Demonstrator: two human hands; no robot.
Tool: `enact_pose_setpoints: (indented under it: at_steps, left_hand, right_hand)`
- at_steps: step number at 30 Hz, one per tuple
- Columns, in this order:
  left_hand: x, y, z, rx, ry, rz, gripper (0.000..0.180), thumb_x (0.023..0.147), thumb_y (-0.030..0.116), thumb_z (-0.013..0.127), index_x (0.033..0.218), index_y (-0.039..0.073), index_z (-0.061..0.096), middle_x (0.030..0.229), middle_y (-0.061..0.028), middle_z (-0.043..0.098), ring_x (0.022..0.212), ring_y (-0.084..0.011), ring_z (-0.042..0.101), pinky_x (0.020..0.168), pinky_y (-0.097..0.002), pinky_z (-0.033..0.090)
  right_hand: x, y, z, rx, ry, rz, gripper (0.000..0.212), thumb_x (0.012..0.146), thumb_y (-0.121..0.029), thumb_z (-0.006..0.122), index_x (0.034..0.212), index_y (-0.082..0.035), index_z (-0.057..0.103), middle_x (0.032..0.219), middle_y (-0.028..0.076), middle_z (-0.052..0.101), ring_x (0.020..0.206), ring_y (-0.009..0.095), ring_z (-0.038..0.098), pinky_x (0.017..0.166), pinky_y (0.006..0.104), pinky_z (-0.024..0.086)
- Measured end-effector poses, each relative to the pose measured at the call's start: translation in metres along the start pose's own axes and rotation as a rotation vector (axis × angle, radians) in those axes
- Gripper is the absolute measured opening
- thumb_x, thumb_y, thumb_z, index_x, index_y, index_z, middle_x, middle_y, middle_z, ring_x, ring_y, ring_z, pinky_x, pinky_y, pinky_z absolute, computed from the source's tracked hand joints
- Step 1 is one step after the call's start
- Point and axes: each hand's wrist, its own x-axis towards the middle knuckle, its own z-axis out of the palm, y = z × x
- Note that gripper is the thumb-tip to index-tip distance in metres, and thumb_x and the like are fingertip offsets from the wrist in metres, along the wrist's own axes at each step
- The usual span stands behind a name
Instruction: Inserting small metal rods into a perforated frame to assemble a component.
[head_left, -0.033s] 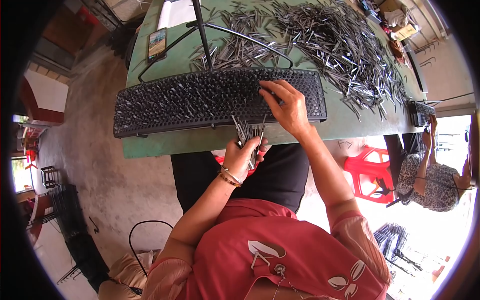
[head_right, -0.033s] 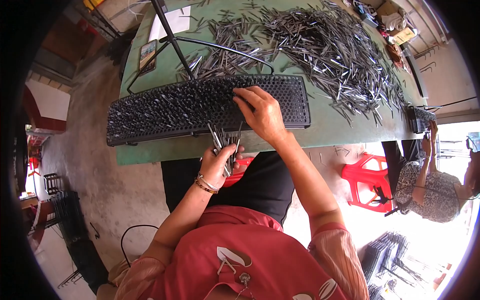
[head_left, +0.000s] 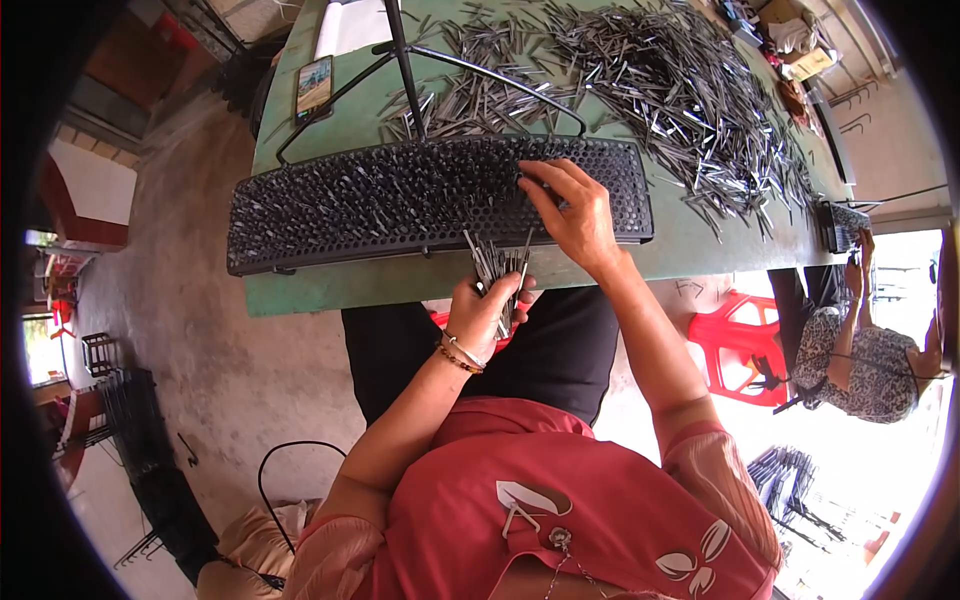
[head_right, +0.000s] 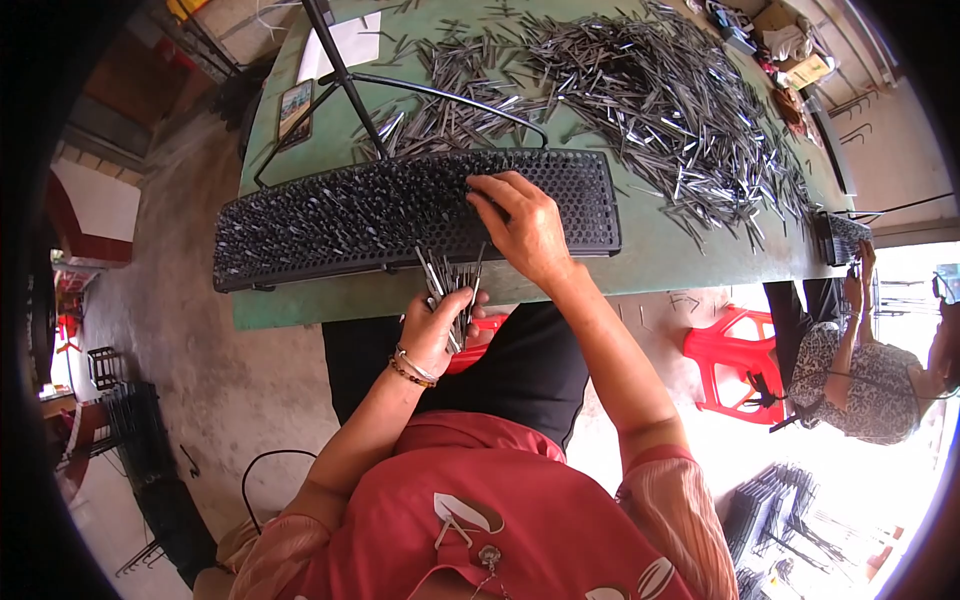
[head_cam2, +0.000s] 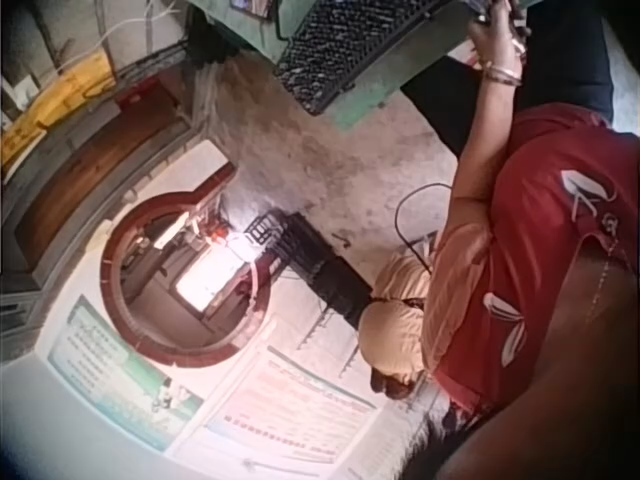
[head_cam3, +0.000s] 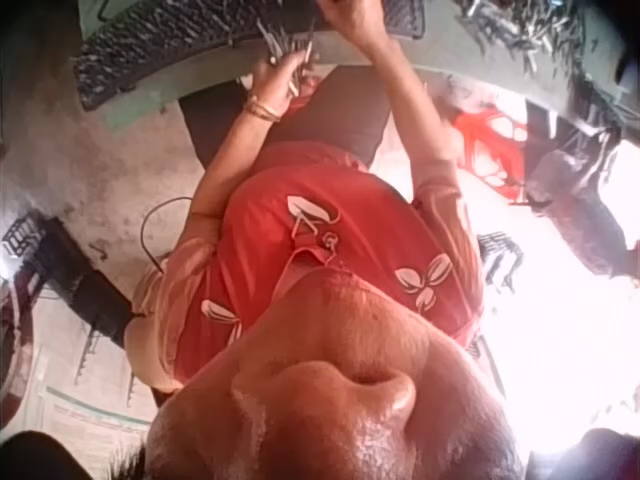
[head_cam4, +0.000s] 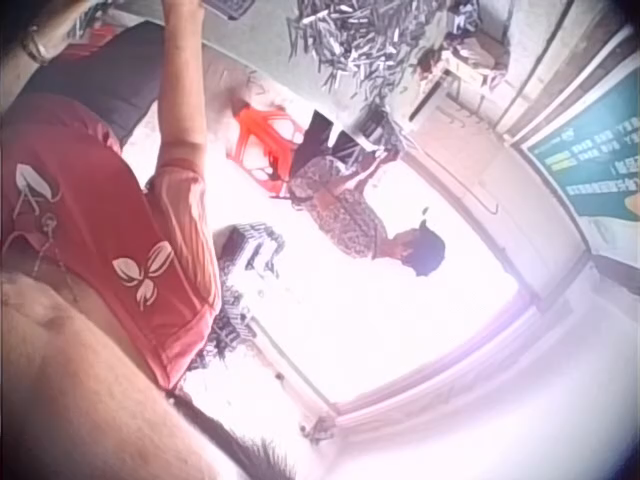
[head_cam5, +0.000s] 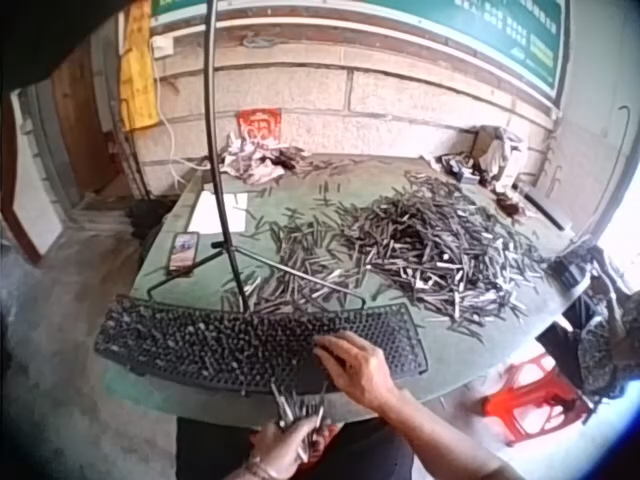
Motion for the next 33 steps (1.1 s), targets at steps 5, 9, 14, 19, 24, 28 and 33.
enact_pose_setpoints:
  at_steps: [5, 9, 14, 19, 24, 28, 33]
  left_hand:
    - [0.001, 0.001, -0.003, 0.0, -0.023, -0.005, 0.017, 0.086, 0.014, 0.059, 0.095, 0.0, 0.06, 0.084, -0.0094, 0.065, 0.054, -0.0125, 0.057, 0.053, -0.0328, 0.057]
    - [0.003, 0.002, -0.003, -0.017, -0.029, -0.025, 0.017, 0.086, 0.015, 0.059, 0.095, 0.001, 0.06, 0.084, -0.009, 0.065, 0.055, -0.0125, 0.057, 0.052, -0.0327, 0.057]
    - [0.003, -0.001, -0.003, 0.0, -0.034, 0.023, 0.016, 0.086, 0.014, 0.059, 0.095, 0.001, 0.061, 0.085, -0.0083, 0.066, 0.056, -0.0123, 0.057, 0.052, -0.0322, 0.057]
    - [0.0, 0.002, 0.001, 0.003, -0.023, 0.009, 0.017, 0.085, 0.014, 0.059, 0.095, 0.0, 0.061, 0.085, -0.0086, 0.066, 0.057, -0.0121, 0.058, 0.052, -0.032, 0.057]
    - [-0.001, 0.001, 0.001, 0.012, -0.027, 0.029, 0.017, 0.085, 0.013, 0.058, 0.095, -0.001, 0.061, 0.084, -0.0088, 0.066, 0.057, -0.0123, 0.058, 0.052, -0.0308, 0.056]
    - [-0.002, 0.003, 0.0, 0.009, -0.005, 0.049, 0.016, 0.085, 0.012, 0.058, 0.095, 0.0, 0.062, 0.084, -0.0082, 0.066, 0.059, -0.012, 0.058, 0.052, -0.0262, 0.053]
    - [-0.003, 0.005, 0.002, 0.014, -0.007, 0.053, 0.015, 0.085, 0.011, 0.058, 0.095, 0.0, 0.062, 0.086, -0.0084, 0.067, 0.062, -0.0121, 0.06, 0.053, -0.0247, 0.051]
  right_hand:
    - [-0.001, -0.001, -0.002, -0.055, 0.002, -0.033, 0.019, 0.081, -0.004, 0.066, 0.099, -0.002, 0.065, 0.089, 0.009, 0.064, 0.071, 0.019, 0.063, 0.055, 0.0266, 0.048]
    - [-0.005, -0.002, -0.001, -0.038, 0.031, 0.02, 0.019, 0.08, -0.004, 0.066, 0.099, -0.003, 0.065, 0.088, 0.01, 0.064, 0.07, 0.02, 0.063, 0.054, 0.0269, 0.048]
    - [-0.005, 0.001, -0.001, -0.08, 0.046, -0.058, 0.019, 0.08, -0.004, 0.066, 0.099, -0.003, 0.065, 0.087, 0.01, 0.063, 0.069, 0.022, 0.062, 0.054, 0.0281, 0.048]
    - [-0.01, 0.008, 0.004, -0.146, -0.018, -0.133, 0.022, 0.079, -0.004, 0.066, 0.1, -0.004, 0.066, 0.087, 0.01, 0.061, 0.071, 0.026, 0.061, 0.062, 0.033, 0.049]
    - [-0.01, 0.002, 0.0, -0.203, -0.069, -0.134, 0.021, 0.079, -0.007, 0.066, 0.1, -0.006, 0.066, 0.09, 0.009, 0.057, 0.071, 0.026, 0.059, 0.064, 0.0346, 0.048]
    - [-0.01, 0.002, -0.002, -0.176, -0.158, -0.171, 0.021, 0.079, -0.007, 0.066, 0.1, -0.006, 0.067, 0.09, 0.009, 0.056, 0.071, 0.026, 0.059, 0.063, 0.0348, 0.048]
    - [-0.016, -0.009, -0.002, -0.093, -0.088, 0.006, 0.02, 0.081, -0.011, 0.067, 0.099, -0.005, 0.067, 0.088, 0.008, 0.059, 0.069, 0.02, 0.059, 0.061, 0.0303, 0.048]
